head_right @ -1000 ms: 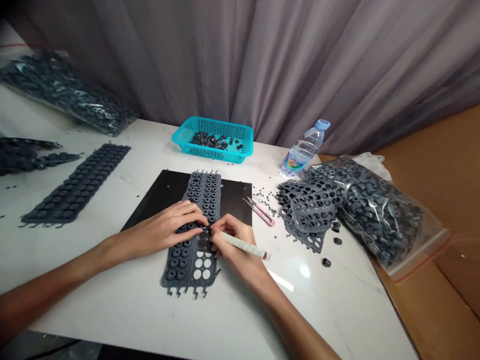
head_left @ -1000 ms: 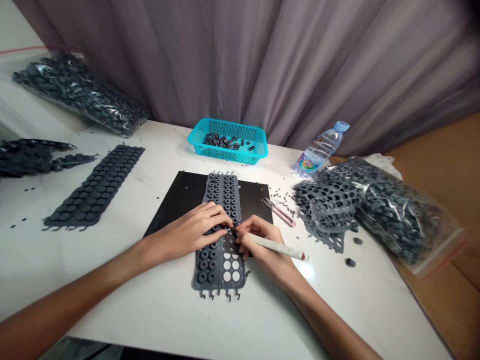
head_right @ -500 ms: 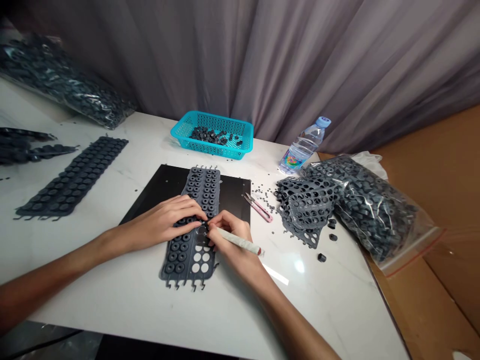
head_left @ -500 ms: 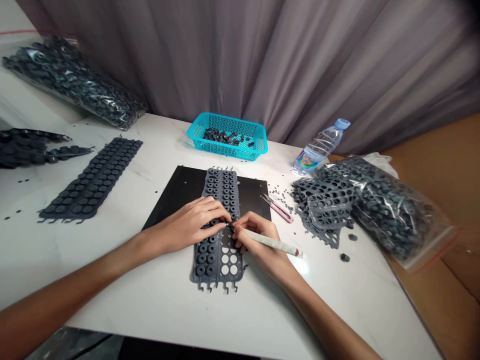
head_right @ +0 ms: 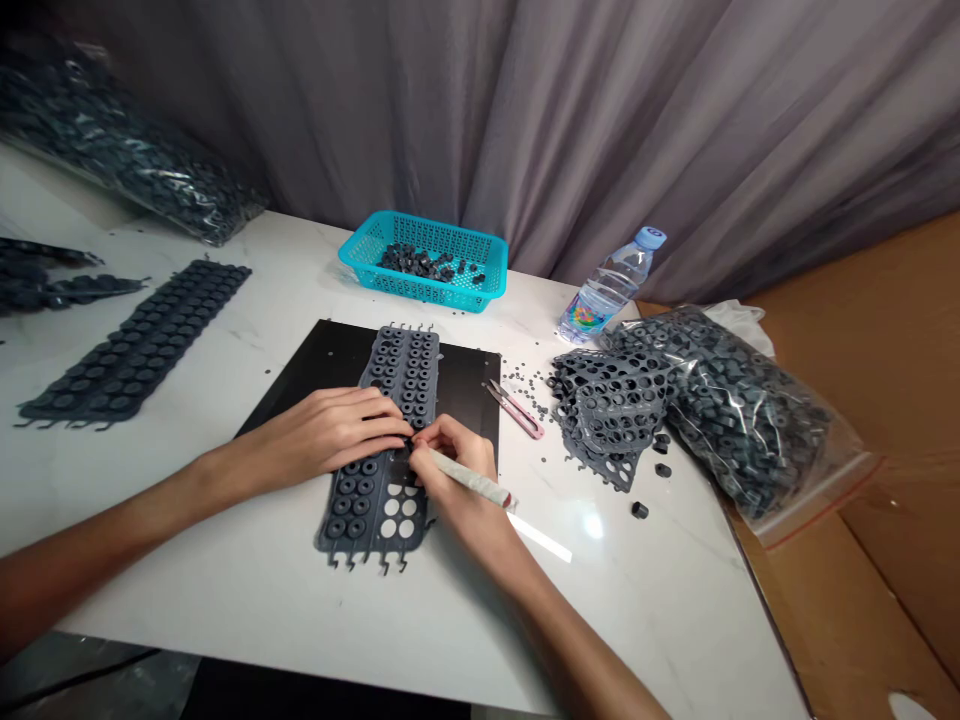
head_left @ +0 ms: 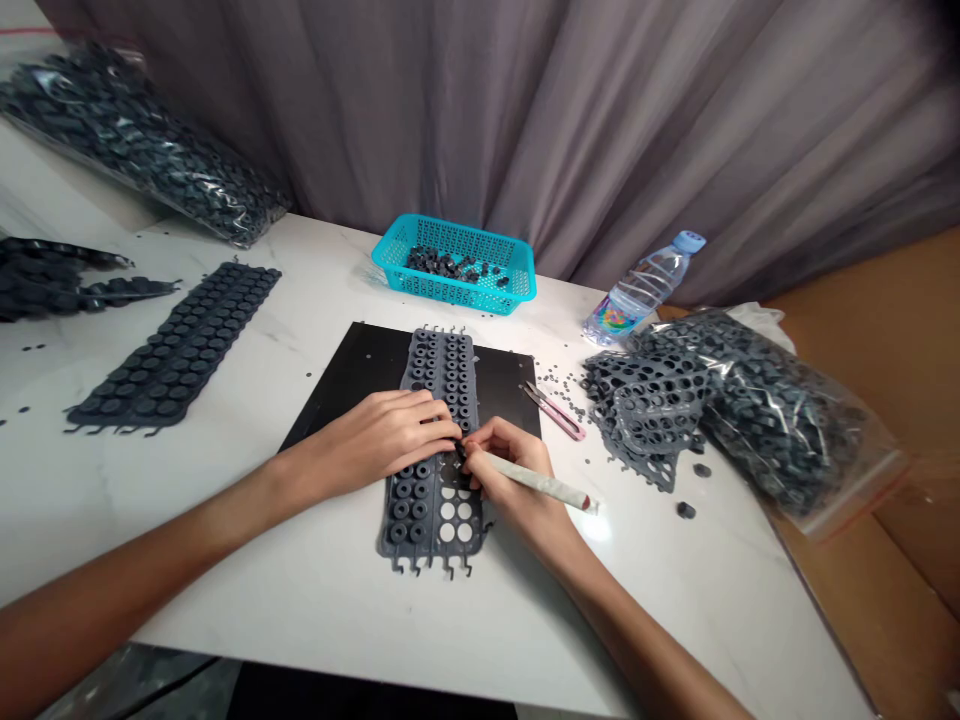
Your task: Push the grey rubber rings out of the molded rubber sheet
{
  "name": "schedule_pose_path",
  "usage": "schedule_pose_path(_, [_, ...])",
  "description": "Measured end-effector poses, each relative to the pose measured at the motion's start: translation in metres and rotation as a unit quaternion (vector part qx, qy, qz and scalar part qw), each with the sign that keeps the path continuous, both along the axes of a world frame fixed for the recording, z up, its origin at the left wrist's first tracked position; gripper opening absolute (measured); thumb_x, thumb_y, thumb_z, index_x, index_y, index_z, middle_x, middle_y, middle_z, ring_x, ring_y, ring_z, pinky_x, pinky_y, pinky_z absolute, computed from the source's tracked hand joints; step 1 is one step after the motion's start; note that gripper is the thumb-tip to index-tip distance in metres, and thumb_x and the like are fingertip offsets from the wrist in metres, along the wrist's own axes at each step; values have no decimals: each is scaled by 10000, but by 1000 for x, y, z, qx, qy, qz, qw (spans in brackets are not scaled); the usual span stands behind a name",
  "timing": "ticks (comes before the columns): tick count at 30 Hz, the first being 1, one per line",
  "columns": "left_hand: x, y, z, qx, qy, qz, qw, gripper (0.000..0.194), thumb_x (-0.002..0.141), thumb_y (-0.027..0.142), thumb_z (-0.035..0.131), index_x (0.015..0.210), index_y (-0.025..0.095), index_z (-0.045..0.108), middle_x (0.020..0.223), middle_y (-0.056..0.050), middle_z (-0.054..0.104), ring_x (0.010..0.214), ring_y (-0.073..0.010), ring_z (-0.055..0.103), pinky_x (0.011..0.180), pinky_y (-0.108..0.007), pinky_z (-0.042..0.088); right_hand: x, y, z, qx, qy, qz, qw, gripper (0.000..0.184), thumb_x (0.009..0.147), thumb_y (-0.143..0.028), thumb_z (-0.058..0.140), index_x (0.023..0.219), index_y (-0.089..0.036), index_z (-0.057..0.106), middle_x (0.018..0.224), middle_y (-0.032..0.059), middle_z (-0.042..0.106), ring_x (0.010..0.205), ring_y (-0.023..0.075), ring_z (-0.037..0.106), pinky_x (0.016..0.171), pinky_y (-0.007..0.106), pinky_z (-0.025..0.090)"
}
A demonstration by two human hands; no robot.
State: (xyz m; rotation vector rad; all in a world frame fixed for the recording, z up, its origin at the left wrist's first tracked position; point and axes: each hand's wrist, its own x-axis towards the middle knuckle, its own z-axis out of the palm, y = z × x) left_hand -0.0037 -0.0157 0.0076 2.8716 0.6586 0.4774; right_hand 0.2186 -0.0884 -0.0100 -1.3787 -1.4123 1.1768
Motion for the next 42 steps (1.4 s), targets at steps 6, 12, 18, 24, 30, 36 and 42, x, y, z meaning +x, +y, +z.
schedule_pose_path(6, [6,-5,-1,-21,1,8,1000,295,1084,76,402,1125,203,665,1070,-47,716,980,-196,681,740,-278,512,-7,-5,8,41,-71,-6,997,96,886,-204,589,791,-202,599,703,-33,575,607,123,473,539,250,337])
schedule_pose_path(12, [-2,11,22,-300,-353,174,869,196,1076,404,573,1091,211,600,1026,-18,619,882,-158,674,707,-254,625,-5,-4,8,-5,-23,-21,1000,61,879,-215,608,823,-196,621,736,-13,630,625,133,557,533,237,384])
schedule_pose_path(18, [-2,9,12,-469,-305,92,824,230,1019,384,681,1148,194,686,1173,-76,747,1070,-217,732,1057,-437,588,14,9,7,-25,65,-74,995,109,891,-307,644,898,-199,631,658,-18,646,478,118,544,400,203,407])
schedule_pose_path(24, [1,5,2,-519,-283,99,800,268,1034,385,663,1241,228,725,1234,-76,785,1111,-234,772,1108,-470,567,24,13,12,3,12,-77,997,124,896,-319,653,900,-197,635,689,-3,659,505,125,561,419,211,440])
schedule_pose_path(30, [3,4,-2,-589,-281,91,752,271,1056,370,640,1254,214,742,1250,-103,793,1173,-253,768,1137,-460,551,23,9,7,23,-67,-43,997,65,929,-263,600,895,-212,621,723,-4,650,586,145,601,493,231,449])
schedule_pose_path(36, [6,5,-9,-623,-286,73,724,303,1049,402,660,1267,208,745,1258,-128,790,1216,-280,753,1169,-504,533,26,10,2,39,-113,-24,993,79,961,-253,573,904,-219,616,725,-10,646,586,146,590,529,245,448])
schedule_pose_path(42, [5,0,-7,-640,-285,75,710,341,1053,424,659,1302,206,741,1337,-144,761,1238,-284,746,1194,-492,513,27,11,4,55,-140,-12,989,88,973,-247,553,903,-225,603,712,-20,648,585,146,584,553,250,429])
